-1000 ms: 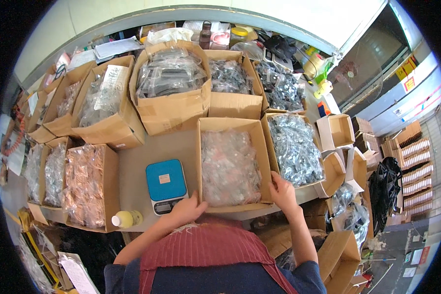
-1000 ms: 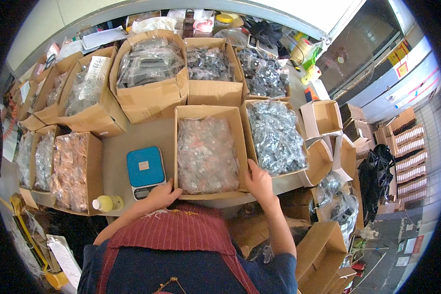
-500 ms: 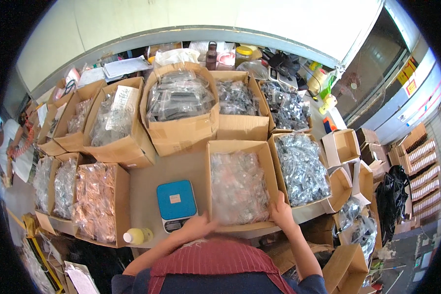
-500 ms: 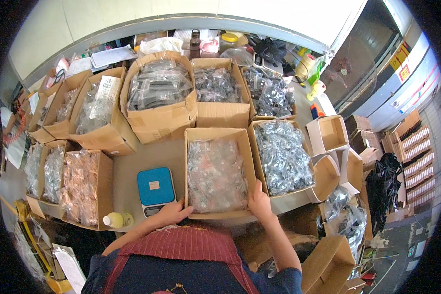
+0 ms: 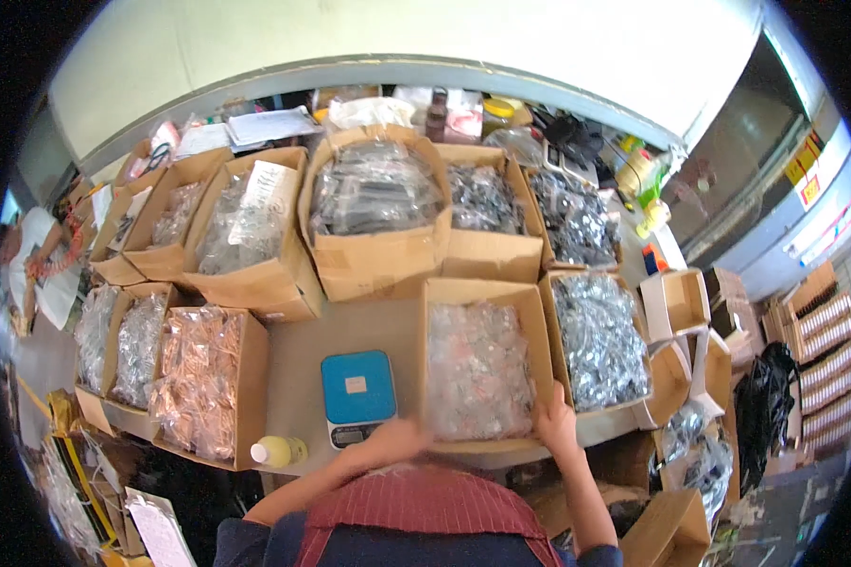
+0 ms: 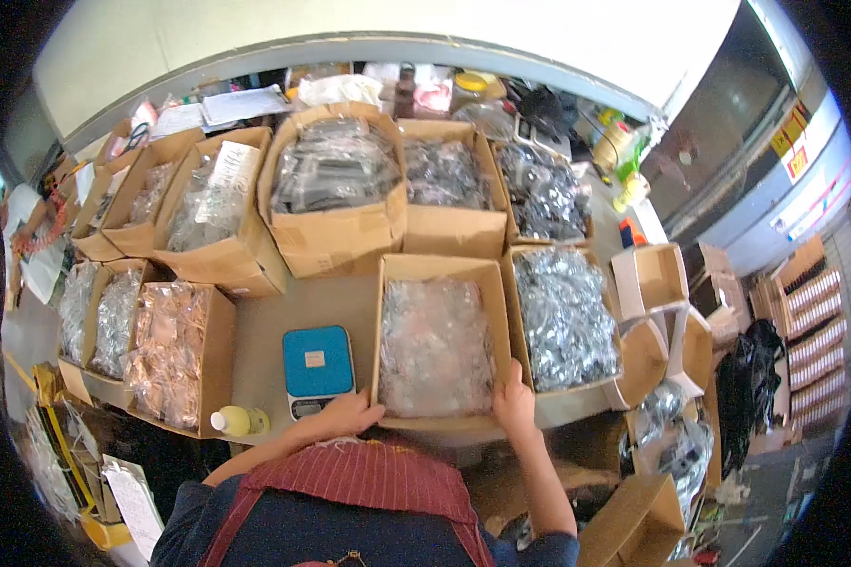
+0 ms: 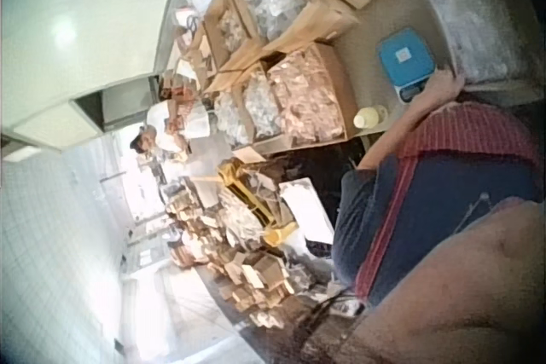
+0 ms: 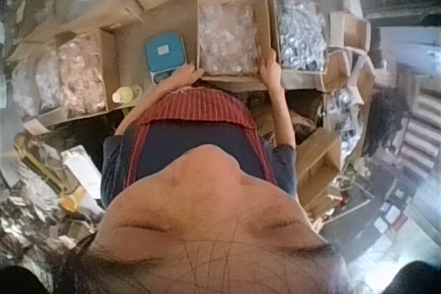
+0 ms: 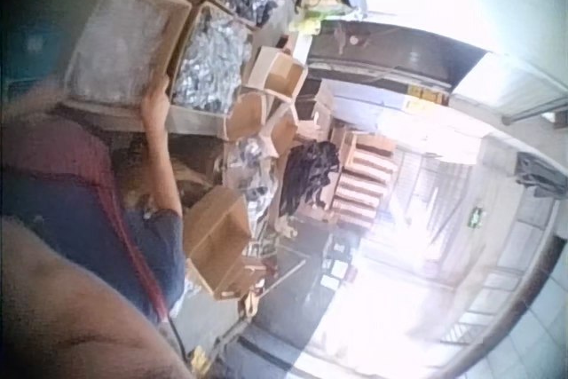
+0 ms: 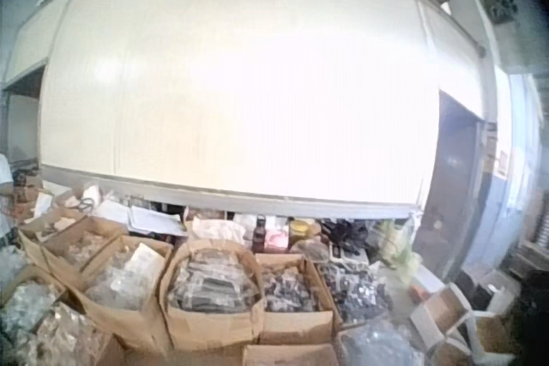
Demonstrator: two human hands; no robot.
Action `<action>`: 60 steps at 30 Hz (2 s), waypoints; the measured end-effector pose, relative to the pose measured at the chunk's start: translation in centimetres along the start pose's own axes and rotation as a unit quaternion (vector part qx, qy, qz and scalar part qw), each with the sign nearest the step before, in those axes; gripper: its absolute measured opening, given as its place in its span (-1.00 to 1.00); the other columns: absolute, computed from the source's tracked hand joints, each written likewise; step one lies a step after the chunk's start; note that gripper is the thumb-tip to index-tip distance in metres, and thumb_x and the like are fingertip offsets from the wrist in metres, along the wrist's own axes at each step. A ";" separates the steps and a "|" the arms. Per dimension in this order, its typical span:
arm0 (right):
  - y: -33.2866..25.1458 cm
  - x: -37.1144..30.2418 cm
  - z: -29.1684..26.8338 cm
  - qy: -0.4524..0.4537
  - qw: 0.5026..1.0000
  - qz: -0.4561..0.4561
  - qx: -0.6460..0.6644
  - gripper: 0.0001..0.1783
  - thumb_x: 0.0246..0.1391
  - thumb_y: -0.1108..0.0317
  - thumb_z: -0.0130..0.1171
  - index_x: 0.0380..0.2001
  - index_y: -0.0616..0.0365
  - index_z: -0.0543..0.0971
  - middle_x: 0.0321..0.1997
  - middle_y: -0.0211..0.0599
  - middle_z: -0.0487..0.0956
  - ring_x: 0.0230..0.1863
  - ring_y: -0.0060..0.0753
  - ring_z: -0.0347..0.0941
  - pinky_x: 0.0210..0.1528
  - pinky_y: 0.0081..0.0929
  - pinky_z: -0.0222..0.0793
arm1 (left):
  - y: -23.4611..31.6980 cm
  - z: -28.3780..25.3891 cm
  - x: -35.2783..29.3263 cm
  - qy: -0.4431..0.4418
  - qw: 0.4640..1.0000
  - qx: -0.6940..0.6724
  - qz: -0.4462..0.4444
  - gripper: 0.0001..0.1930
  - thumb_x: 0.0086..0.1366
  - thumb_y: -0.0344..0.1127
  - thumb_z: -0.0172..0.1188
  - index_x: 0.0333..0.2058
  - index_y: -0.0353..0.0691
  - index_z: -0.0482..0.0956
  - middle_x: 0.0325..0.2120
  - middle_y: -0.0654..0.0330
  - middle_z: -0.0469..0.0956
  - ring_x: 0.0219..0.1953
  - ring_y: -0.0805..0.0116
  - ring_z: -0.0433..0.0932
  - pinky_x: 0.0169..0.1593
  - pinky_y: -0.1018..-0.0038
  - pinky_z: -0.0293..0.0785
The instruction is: The person sorts small hardware items from various cardboard boxes into a single shipping box. They handle multiple plastic bags containing screws, bolts, and other metal parts, placing them into a box on a digital scale. The person also briefly handles a yellow bottle and a blue device before continuing to pack the hardware.
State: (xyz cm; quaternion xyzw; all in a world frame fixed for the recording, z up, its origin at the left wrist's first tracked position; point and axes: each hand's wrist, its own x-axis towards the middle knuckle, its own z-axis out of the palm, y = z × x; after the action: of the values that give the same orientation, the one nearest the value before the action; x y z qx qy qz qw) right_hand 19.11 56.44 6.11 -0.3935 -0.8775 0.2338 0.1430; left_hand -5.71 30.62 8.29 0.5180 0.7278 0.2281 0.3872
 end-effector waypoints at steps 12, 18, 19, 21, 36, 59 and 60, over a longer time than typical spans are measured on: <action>-1.5 -0.8 -2.2 0.015 0.849 0.133 0.511 -0.60 0.39 0.19 0.06 0.11 0.21 0.61 0.28 -0.07 0.51 0.22 -0.30 0.45 0.30 -0.39 0.29 | -6.4 2.5 -1.4 0.072 0.881 -0.464 -0.066 -0.57 0.24 -0.32 0.12 0.07 -0.35 0.47 -0.10 0.16 0.60 -0.08 0.37 0.54 0.00 0.41 0.46; 0.4 0.9 2.0 -0.097 0.939 0.138 0.298 -0.53 0.34 0.30 0.01 0.29 0.01 0.47 0.54 0.10 0.13 0.56 0.02 0.02 0.47 -0.34 0.09 | -10.7 2.5 -2.9 0.047 0.874 -0.479 -0.065 -0.56 0.17 -0.36 0.20 0.05 -0.32 0.47 -0.12 0.19 0.58 -0.09 0.34 0.55 0.00 0.42 0.45; 3.2 0.6 6.5 -0.016 0.990 0.010 0.139 -0.49 0.31 0.34 0.01 0.33 0.00 0.44 0.55 0.07 0.12 0.54 0.13 0.04 0.42 -0.32 0.19 | -10.8 2.2 -3.0 0.042 0.880 -0.468 -0.075 -0.55 0.18 -0.36 0.20 0.06 -0.32 0.46 -0.11 0.19 0.58 -0.08 0.33 0.55 0.00 0.42 0.45; 3.3 0.1 6.0 -0.053 0.993 -0.034 0.099 -0.44 0.28 0.36 0.02 0.36 -0.03 0.40 0.55 0.08 0.10 0.52 0.15 0.07 0.39 -0.26 0.25 | -10.8 2.4 -3.7 0.067 0.884 -0.457 -0.070 -0.48 0.19 -0.33 0.21 0.13 -0.34 0.41 -0.06 0.15 0.57 -0.04 0.30 0.54 0.03 0.41 0.44; 4.2 4.8 11.2 0.030 0.945 -0.109 -0.308 -0.75 0.12 0.38 0.13 -0.25 0.42 0.47 -0.51 -0.13 0.63 -0.58 -0.22 0.63 -0.59 -0.31 0.55 | -7.9 3.8 -5.7 0.124 0.894 -0.425 -0.063 -0.42 0.24 -0.27 0.17 0.22 -0.35 0.34 0.06 0.12 0.53 0.05 0.28 0.49 0.12 0.37 0.41; -8.5 5.8 -5.7 0.027 0.810 0.090 0.578 -0.80 0.29 0.37 0.10 -0.11 0.22 0.59 -0.25 -0.49 0.59 -0.23 -0.61 0.47 -0.19 -0.58 0.36 | 3.2 -2.0 -1.6 0.381 0.905 0.173 0.076 -0.20 0.11 -0.39 0.23 0.33 -0.41 0.14 0.25 -0.21 0.28 0.29 -0.22 0.28 0.29 0.04 0.26; -8.3 5.6 -4.8 0.009 0.827 0.089 0.555 -0.82 0.30 0.36 0.11 -0.14 0.21 0.59 -0.26 -0.49 0.59 -0.24 -0.61 0.46 -0.20 -0.59 0.35 | 3.8 -2.1 -0.1 0.355 0.911 0.194 0.084 -0.19 0.12 -0.37 0.26 0.33 -0.41 0.13 0.27 -0.22 0.25 0.31 -0.24 0.24 0.31 0.00 0.24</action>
State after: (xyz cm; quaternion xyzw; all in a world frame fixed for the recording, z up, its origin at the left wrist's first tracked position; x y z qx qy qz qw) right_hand 12.40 57.26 14.86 -0.3269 -0.5596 0.6893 0.3238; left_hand -5.22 32.08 12.38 0.5274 0.8007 0.2831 -0.0251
